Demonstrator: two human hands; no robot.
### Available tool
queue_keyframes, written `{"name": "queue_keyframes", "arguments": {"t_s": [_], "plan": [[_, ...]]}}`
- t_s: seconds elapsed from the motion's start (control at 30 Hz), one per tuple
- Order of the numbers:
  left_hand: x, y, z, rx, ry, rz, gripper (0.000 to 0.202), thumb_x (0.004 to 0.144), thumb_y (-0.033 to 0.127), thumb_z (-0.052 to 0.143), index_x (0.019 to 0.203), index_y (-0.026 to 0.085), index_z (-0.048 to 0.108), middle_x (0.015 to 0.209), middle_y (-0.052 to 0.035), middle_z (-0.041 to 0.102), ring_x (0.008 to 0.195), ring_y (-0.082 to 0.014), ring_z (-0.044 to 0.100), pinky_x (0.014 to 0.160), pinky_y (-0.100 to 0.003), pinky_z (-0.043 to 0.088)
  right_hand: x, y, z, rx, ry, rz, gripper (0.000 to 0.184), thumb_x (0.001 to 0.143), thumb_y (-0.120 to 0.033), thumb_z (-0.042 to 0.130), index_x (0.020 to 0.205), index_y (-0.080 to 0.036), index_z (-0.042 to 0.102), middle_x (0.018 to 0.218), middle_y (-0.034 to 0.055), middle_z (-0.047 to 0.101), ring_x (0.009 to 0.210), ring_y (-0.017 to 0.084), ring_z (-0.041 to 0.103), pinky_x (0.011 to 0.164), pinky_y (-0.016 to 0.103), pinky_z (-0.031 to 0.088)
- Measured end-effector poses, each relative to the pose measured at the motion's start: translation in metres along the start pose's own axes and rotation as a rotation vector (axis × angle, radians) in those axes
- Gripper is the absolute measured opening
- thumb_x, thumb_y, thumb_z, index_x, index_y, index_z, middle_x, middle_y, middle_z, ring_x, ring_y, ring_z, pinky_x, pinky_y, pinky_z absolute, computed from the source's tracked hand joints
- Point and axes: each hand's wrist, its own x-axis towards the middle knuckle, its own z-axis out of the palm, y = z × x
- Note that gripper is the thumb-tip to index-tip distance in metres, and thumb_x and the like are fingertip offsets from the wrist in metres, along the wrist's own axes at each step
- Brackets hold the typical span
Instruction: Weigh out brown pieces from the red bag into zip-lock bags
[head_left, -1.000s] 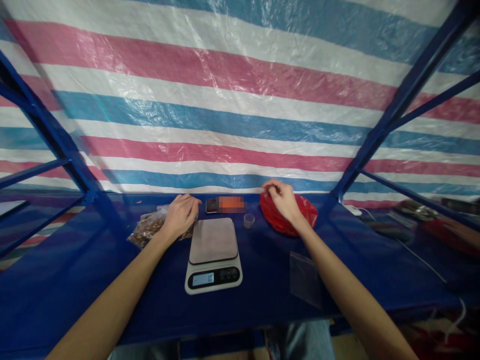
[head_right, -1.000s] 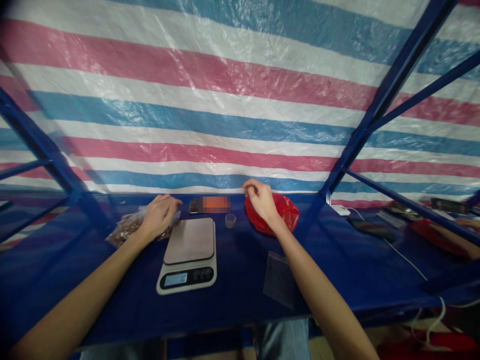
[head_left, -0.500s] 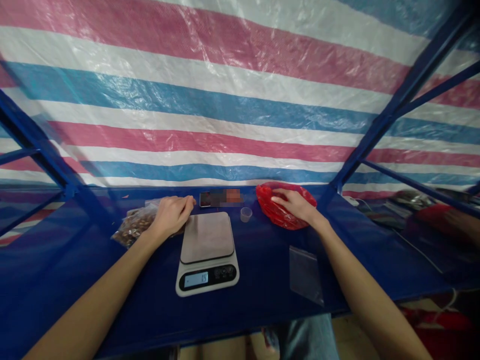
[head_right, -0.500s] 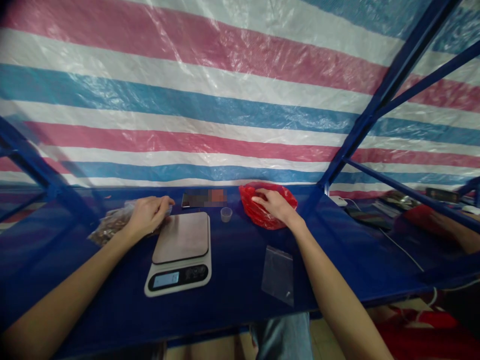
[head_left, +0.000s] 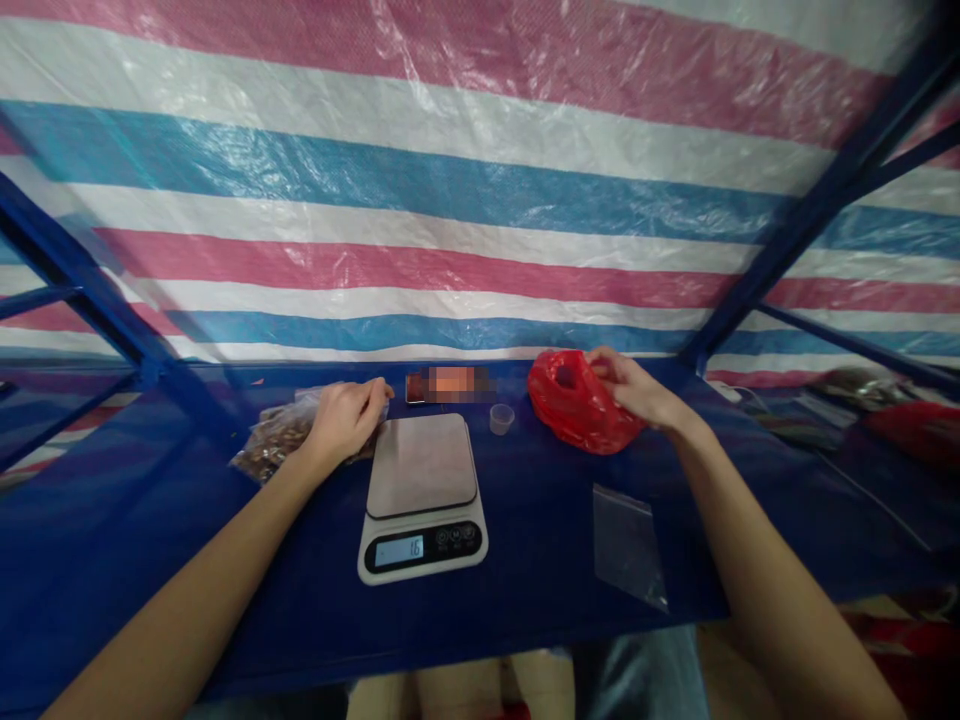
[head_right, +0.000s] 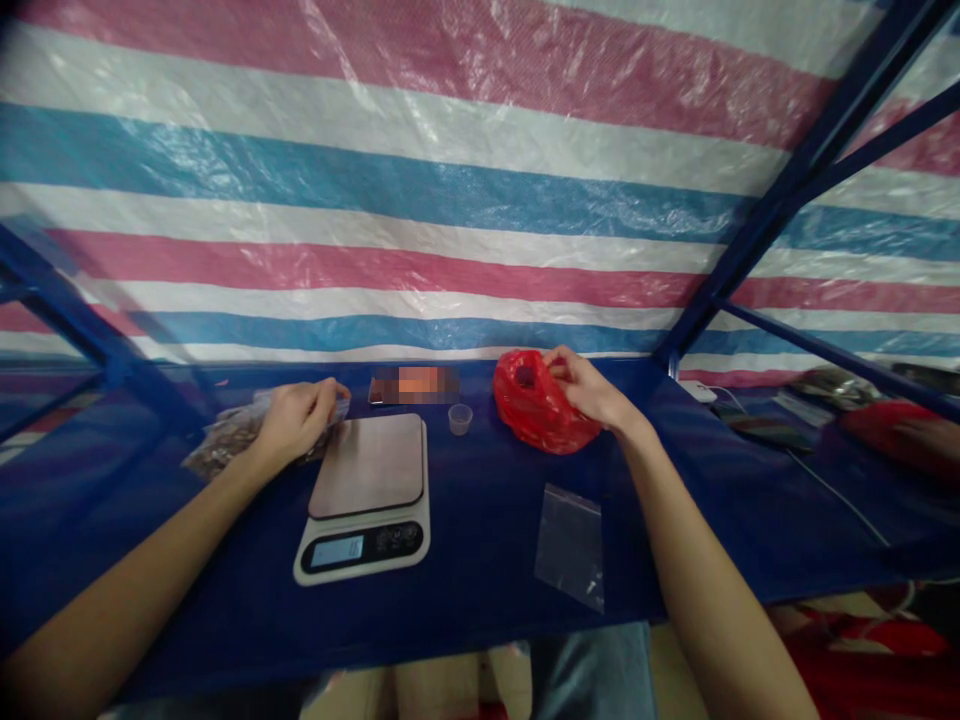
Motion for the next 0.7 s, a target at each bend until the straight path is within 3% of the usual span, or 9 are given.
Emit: {"name": "queue_keyframes", "arguments": {"t_s": [0.13, 0.3, 0.37, 0.53, 0.7], "plan": [[-0.001, 0.000, 0.001, 0.000, 0.017, 0.003, 0.053, 0.105, 0.038, 0.033, 0.082, 0.018, 0.076, 0.052, -0.0002, 0.064, 0.051, -0.0169, 0.065, 0.059, -0.029, 0.042, 0.009, 0.020, 0.009, -0.371, -0.060, -0.119, 0.015, 0.070, -0.013, 0.061, 0.079, -0.023, 0.069, 0.081, 0.0043, 0.075, 0.079, 0.025, 0.069, 0.081, 0.037, 0.057], [0.000, -0.001, -0.004, 0.087, 0.053, 0.021, 0.055, 0.105, 0.039, 0.034, 0.080, 0.017, 0.077, 0.057, -0.0029, 0.069, 0.053, -0.0181, 0.066, 0.060, -0.030, 0.042, 0.016, 0.030, 0.032, -0.553, -0.185, -0.259, 0.045, 0.070, -0.003, 0.056, 0.106, -0.020, 0.076, 0.120, 0.0121, 0.074, 0.114, 0.029, 0.068, 0.105, 0.043, 0.051], [0.002, -0.002, -0.010, 0.140, 0.076, 0.017, 0.056, 0.104, 0.040, 0.034, 0.077, 0.017, 0.077, 0.062, -0.0050, 0.073, 0.055, -0.0189, 0.067, 0.060, -0.030, 0.041, 0.016, 0.032, 0.037, -0.615, -0.215, -0.259, 0.052, 0.070, -0.001, 0.055, 0.115, -0.018, 0.075, 0.128, 0.0151, 0.070, 0.118, 0.029, 0.066, 0.108, 0.045, 0.050], [0.001, -0.005, -0.035, 0.163, 0.199, -0.071, 0.054, 0.103, 0.039, 0.037, 0.079, 0.015, 0.079, 0.056, -0.0042, 0.067, 0.050, -0.0169, 0.061, 0.057, -0.030, 0.036, 0.013, 0.030, 0.041, -0.661, -0.168, -0.305, 0.041, 0.085, -0.004, 0.049, 0.118, -0.014, 0.072, 0.119, 0.0172, 0.068, 0.108, 0.029, 0.067, 0.100, 0.043, 0.053], [-0.009, -0.007, -0.045, 0.107, 0.293, -0.124, 0.052, 0.104, 0.035, 0.038, 0.081, 0.014, 0.079, 0.047, -0.0004, 0.056, 0.043, -0.0134, 0.051, 0.053, -0.029, 0.033, 0.012, 0.026, 0.040, -0.642, -0.120, -0.314, 0.050, 0.076, 0.004, 0.044, 0.114, -0.014, 0.072, 0.120, 0.0161, 0.071, 0.113, 0.028, 0.067, 0.103, 0.042, 0.052]]}}
